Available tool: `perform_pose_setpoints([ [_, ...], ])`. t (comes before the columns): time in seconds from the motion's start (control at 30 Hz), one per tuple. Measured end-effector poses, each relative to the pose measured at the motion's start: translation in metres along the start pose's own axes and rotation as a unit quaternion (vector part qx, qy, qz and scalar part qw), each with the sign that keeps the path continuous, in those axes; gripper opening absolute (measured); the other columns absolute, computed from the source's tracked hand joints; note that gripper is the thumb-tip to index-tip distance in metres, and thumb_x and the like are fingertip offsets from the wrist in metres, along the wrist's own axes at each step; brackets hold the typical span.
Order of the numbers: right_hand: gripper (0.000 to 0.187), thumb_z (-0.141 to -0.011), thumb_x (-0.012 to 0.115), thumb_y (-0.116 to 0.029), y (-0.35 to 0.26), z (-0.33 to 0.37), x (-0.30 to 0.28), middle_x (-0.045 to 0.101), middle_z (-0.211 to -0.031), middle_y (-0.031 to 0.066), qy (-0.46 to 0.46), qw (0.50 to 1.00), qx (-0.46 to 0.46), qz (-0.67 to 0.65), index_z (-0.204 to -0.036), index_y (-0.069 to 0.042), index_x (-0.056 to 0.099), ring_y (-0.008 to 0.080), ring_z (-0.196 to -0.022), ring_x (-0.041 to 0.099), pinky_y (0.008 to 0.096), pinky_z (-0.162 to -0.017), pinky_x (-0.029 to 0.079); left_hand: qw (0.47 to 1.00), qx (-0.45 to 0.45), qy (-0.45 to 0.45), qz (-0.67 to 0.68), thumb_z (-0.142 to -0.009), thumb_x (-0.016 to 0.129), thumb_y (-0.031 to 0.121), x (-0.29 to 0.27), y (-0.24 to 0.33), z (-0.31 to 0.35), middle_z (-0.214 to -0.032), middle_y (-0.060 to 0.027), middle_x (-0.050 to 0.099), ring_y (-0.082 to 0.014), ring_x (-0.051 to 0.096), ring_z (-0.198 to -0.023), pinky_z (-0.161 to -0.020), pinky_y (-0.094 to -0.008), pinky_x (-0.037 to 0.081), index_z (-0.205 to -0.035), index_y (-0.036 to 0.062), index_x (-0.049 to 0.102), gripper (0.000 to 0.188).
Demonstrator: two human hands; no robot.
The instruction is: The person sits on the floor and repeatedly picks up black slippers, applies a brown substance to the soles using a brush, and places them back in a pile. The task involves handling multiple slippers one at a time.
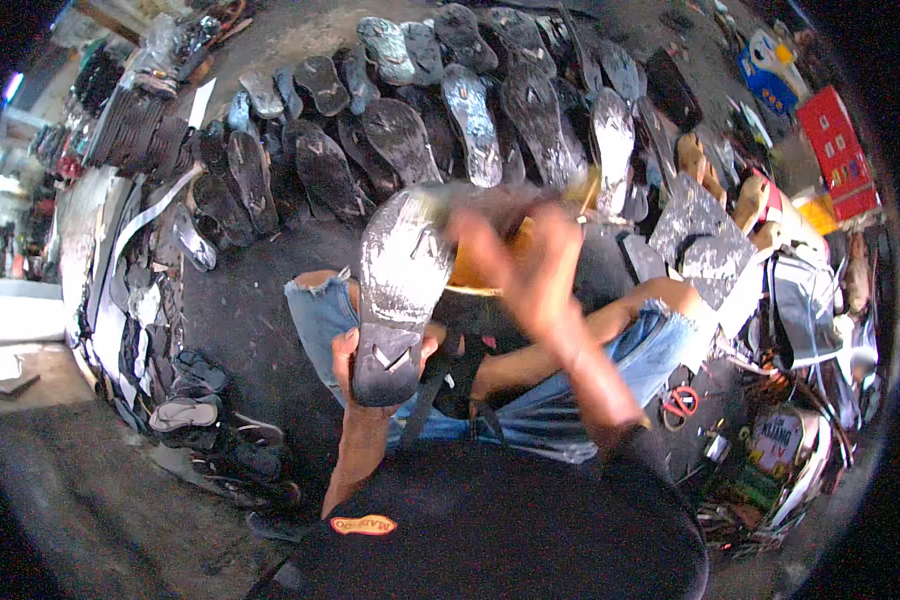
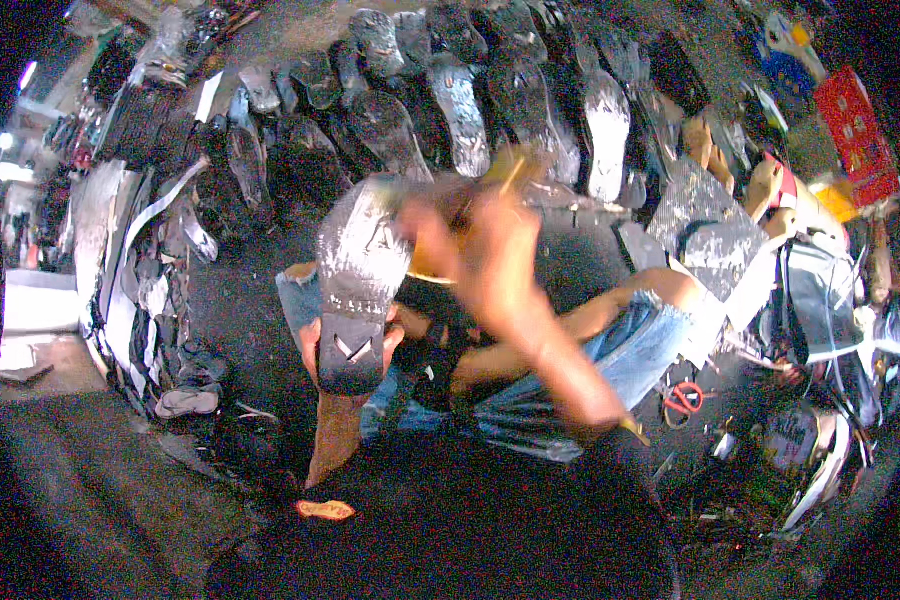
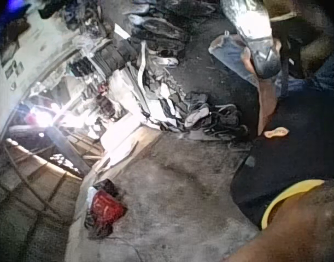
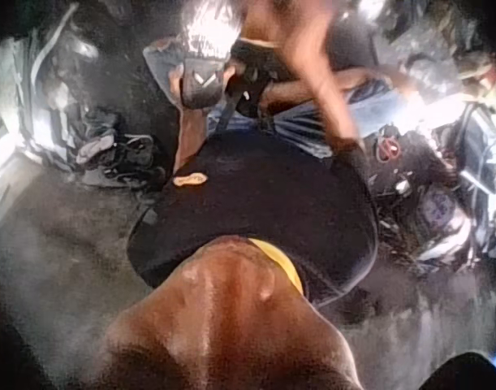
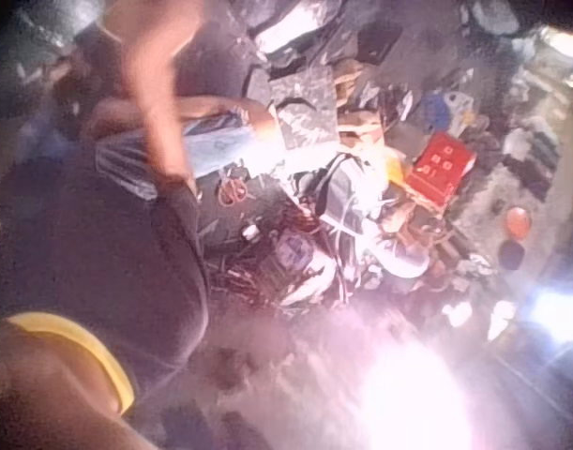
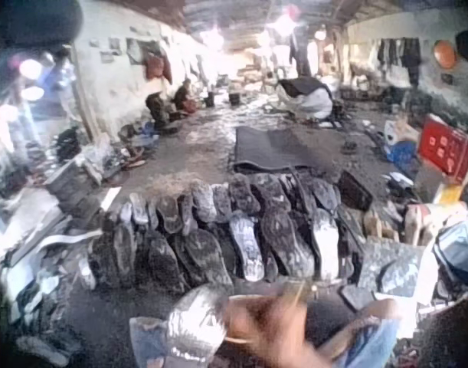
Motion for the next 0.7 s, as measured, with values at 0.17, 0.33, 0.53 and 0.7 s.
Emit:
perform_pose_setpoints([
  [0.17,0.030,-0.081,0.091,-0.024,-0.012,-0.003,-0.017,0.077,-0.085,0.0149,0.051,0.997,-0.048,0.018,-0.095,-0.002,0.076,0.0231,-0.076,0.075,0.0376,-0.071,0.059,0.972,-0.141,-0.043,0.184,-0.093,0.051,0.056,0.004,-0.005,-0.005,-0.092,-0.0164,0.071,-0.0233,0.065,-0.064,-0.065,-0.0353,0.055,-0.128,-0.0069,0.057,0.073],
  [0.33,0.031,-0.084,0.089,-0.021,0.031,-0.046,-0.053,0.079,-0.086,0.0118,0.172,0.984,0.052,0.000,-0.102,-0.001,0.075,0.0181,-0.071,0.074,0.0346,-0.066,0.058,0.899,0.047,-0.052,-0.433,-0.092,0.067,0.052,0.019,-0.005,-0.009,-0.115,-0.0110,0.074,-0.0214,0.070,-0.095,-0.088,-0.0374,0.055,-0.132,0.0025,0.060,0.064],
  [0.53,0.018,-0.082,0.088,-0.021,-0.027,0.086,0.012,0.068,-0.085,0.0040,-0.196,0.973,-0.116,-0.023,-0.094,-0.012,0.078,0.0226,-0.080,0.068,0.0393,-0.074,0.055,0.999,-0.052,0.011,-0.008,-0.099,0.066,0.027,0.054,0.012,-0.047,-0.121,-0.0130,0.073,-0.0252,0.071,-0.103,-0.091,-0.0411,0.060,-0.127,0.0026,0.065,0.037],
  [0.7,0.021,-0.082,0.087,-0.019,-0.020,0.019,-0.014,0.068,-0.094,0.0077,0.049,0.996,0.071,-0.030,-0.096,-0.007,0.078,0.0230,-0.089,0.066,0.0393,-0.081,0.053,0.964,-0.093,-0.018,0.250,-0.102,0.061,0.028,0.057,-0.004,-0.048,-0.120,-0.0086,0.072,-0.0254,0.068,-0.111,-0.091,-0.0447,0.060,-0.128,0.0086,0.066,0.033],
])
Point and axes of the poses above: each hand's wrist, its own z-axis away from the middle knuckle, its own x-axis out of the palm, y = z × x, the point moved 2 cm from there along -z, towards the middle knuckle
